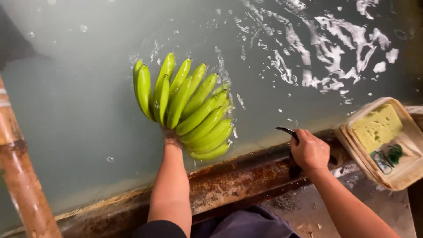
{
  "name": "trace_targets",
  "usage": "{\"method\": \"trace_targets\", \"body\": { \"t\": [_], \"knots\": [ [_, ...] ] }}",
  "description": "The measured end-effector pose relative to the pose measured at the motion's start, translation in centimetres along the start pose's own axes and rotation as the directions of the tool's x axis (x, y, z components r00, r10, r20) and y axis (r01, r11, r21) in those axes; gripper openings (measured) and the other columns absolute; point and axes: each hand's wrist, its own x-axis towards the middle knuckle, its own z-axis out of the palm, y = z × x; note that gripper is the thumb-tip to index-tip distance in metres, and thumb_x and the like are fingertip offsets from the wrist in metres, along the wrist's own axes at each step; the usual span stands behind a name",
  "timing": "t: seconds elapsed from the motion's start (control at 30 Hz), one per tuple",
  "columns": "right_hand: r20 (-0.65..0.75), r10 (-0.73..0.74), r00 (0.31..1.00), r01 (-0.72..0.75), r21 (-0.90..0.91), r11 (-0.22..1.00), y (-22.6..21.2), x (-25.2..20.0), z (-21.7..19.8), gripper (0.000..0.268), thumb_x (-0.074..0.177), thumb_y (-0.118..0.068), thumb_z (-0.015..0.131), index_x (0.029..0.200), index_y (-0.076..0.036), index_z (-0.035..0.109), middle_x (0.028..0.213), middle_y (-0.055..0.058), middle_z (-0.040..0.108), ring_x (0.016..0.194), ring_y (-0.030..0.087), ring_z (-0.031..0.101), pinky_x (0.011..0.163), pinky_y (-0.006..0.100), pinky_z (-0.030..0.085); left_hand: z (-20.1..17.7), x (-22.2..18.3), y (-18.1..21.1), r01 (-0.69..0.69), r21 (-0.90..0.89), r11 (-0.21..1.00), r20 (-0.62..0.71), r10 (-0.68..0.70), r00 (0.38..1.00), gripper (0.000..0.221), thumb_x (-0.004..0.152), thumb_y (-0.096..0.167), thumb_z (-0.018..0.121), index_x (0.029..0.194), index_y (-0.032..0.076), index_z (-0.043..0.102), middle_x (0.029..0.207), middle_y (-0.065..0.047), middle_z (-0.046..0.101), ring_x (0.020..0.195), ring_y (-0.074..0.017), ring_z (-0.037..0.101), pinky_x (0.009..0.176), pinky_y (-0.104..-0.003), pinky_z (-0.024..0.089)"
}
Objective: Wash and trim green bananas in a water tank.
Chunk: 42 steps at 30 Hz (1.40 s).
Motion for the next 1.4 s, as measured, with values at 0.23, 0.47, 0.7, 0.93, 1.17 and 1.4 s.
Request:
{"method": "trace_targets", "body": {
  "t": [0.23,0.47,0.7,0.93,1.17,1.4],
  "knots": [
    [0.027,-0.005,1.000,0.006,-0.035,0.999,0.3,-0.2,0.7,0.015,0.095,-0.027,0.065,0.103,-0.017,0.072,0.096,0.005,0.073,0.084,0.032,0.070,0.070,0.045,0.054,-2.9,-1.6,0.9,-0.015,-0.124,0.992,0.019,0.018,1.000,0.074,0.100,0.064,0.034,0.155,0.016,0.042,0.154,-0.007,0.054,0.136,-0.0291,0.055,0.114,-0.049,0.044],
    [0.057,0.019,0.998,-0.015,-0.070,0.997,0.5,-0.2,1.0,0.014,0.096,-0.027,0.064,0.102,-0.017,0.072,0.094,0.005,0.073,0.082,0.032,0.070,0.069,0.045,0.053,-2.2,-1.2,0.1,0.014,-0.226,0.974,0.097,0.008,0.995,0.071,0.099,0.061,0.038,0.154,0.018,0.044,0.153,-0.005,0.054,0.135,-0.0275,0.056,0.113,-0.048,0.046],
    [0.003,-0.006,1.000,0.006,-0.015,1.000,0.2,-0.2,0.5,0.013,0.095,-0.025,0.065,0.100,-0.015,0.072,0.091,0.005,0.072,0.080,0.032,0.069,0.068,0.045,0.053,1.1,-1.1,-0.4,0.064,-0.312,0.948,0.199,-0.001,0.980,0.068,0.098,0.058,0.043,0.153,0.019,0.045,0.152,-0.003,0.055,0.134,-0.0259,0.057,0.112,-0.047,0.047],
    [0.002,-0.008,1.000,0.008,-0.022,1.000,0.3,-0.2,0.5,0.014,0.095,-0.027,0.065,0.099,-0.015,0.072,0.091,0.007,0.072,0.079,0.033,0.069,0.067,0.046,0.053,5.0,-3.5,0.7,0.105,-0.384,0.917,0.271,0.003,0.963,0.065,0.097,0.056,0.047,0.152,0.020,0.046,0.151,-0.001,0.056,0.134,-0.0245,0.058,0.111,-0.046,0.049],
    [0.009,0.010,1.000,-0.010,-0.031,0.999,0.1,-0.2,0.1,0.015,0.096,-0.028,0.063,0.094,-0.014,0.068,0.090,0.006,0.071,0.081,0.034,0.069,0.069,0.047,0.054,10.3,-3.7,4.3,-0.015,-0.131,0.991,0.127,0.032,0.991,0.064,0.091,0.054,0.065,0.137,0.009,0.057,0.130,-0.009,0.070,0.114,-0.0299,0.067,0.089,-0.047,0.052],
    [0.002,0.015,1.000,-0.015,0.001,1.000,0.3,-0.3,-0.1,0.016,0.095,-0.029,0.062,0.095,-0.013,0.067,0.092,0.006,0.071,0.082,0.034,0.069,0.070,0.048,0.054,15.2,-9.8,8.0,-0.404,0.830,0.385,0.174,0.509,0.843,0.034,0.092,0.029,0.081,0.114,0.005,0.071,0.114,-0.016,0.078,0.106,-0.0359,0.072,0.092,-0.045,0.054]
  ]
}}
